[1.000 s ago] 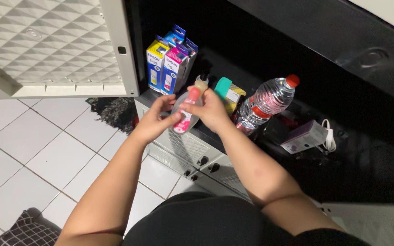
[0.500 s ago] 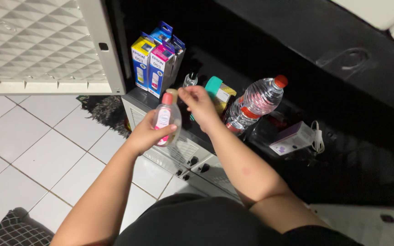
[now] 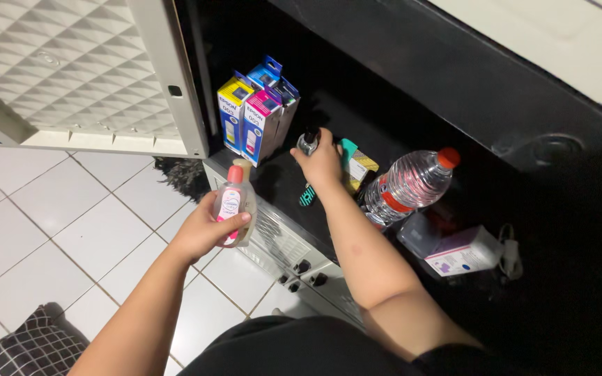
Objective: The person moves several small items from a wooden table to a white cabinet, including a comb, a small round container, a yellow packet, and two bottles. They then retrieve four ink cartridges from the cabinet and place them on the table. The person repeatedly opens and closes the cabinet doors while arranging the items inside.
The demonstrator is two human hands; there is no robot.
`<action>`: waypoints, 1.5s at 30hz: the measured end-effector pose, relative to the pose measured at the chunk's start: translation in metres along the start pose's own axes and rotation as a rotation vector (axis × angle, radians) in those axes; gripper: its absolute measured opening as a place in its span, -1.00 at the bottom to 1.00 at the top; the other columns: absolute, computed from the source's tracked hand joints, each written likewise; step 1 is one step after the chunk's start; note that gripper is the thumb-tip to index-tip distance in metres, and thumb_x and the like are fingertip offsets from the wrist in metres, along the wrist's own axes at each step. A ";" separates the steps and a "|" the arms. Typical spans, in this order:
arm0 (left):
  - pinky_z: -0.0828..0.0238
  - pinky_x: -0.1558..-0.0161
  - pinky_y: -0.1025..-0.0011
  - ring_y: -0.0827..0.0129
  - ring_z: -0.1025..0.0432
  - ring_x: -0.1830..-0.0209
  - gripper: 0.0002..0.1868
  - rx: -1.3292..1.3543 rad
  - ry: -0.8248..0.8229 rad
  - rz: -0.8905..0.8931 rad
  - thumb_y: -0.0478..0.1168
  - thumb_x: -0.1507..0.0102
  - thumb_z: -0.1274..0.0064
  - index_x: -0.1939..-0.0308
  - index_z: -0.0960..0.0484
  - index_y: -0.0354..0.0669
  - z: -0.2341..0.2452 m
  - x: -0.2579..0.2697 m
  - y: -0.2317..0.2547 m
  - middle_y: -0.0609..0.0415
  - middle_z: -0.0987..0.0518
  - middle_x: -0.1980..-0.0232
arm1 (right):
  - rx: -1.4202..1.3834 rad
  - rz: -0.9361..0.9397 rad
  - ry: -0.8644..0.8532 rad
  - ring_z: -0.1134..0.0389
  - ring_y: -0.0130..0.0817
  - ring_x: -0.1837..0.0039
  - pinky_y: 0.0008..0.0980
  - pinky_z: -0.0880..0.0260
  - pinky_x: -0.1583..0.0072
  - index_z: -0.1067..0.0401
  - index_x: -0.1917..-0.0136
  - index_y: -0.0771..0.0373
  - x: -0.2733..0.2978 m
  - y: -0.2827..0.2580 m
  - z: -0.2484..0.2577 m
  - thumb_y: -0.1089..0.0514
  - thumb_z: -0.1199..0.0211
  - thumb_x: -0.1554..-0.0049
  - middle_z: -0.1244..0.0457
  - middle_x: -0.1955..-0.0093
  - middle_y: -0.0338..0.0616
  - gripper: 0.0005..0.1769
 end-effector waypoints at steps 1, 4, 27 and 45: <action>-0.59 0.05 0.26 0.20 -0.58 -0.03 0.02 -0.002 0.006 0.011 0.11 0.04 -0.37 -0.35 -0.31 -0.34 0.002 0.001 -0.001 -0.17 -0.61 -0.10 | -0.011 0.027 0.013 -0.23 0.09 -0.30 -0.06 -0.29 -0.27 -0.26 -0.36 0.22 -0.002 -0.002 0.000 -0.02 -0.59 0.12 -0.37 -0.18 -0.01 -0.13; -0.59 0.07 0.26 0.20 -0.59 -0.02 0.00 -0.003 0.026 0.025 0.12 0.03 -0.36 -0.35 -0.33 -0.34 0.006 0.004 -0.005 -0.17 -0.62 -0.09 | -0.113 0.055 0.020 -0.35 -0.03 -0.22 -0.17 -0.35 -0.22 -0.27 -0.32 0.27 -0.003 -0.002 0.000 0.03 -0.58 0.09 -0.40 -0.14 -0.01 -0.19; -0.50 -0.06 0.35 0.31 -0.53 -0.06 -0.31 0.290 0.203 -0.075 0.03 -0.19 -0.21 -0.31 -0.41 -0.22 0.156 0.092 -0.057 0.02 -0.63 -0.07 | -1.585 -0.639 -1.048 -0.30 -0.25 0.22 -0.31 -0.23 0.22 -0.48 -0.13 0.21 0.163 -0.155 -0.100 -0.24 -0.06 -0.21 -0.33 0.12 -0.13 -0.48; -0.47 -0.16 0.20 0.28 -0.46 -0.21 -0.28 0.735 0.531 -0.126 0.07 -0.28 -0.06 -0.44 -0.23 -0.09 0.391 0.225 -0.124 0.03 -0.50 -0.25 | -1.310 -0.544 -1.441 -0.31 -0.23 0.22 -0.28 -0.28 0.21 -0.47 -0.10 0.24 0.285 -0.385 -0.282 -0.22 -0.06 -0.22 -0.32 0.14 -0.12 -0.49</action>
Point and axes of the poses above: each hand's wrist, its own x-axis away from the middle knuckle, its own z-axis out of the back of the hand, y = z × x, the point moved 6 cm from there along -x, towards the middle knuckle
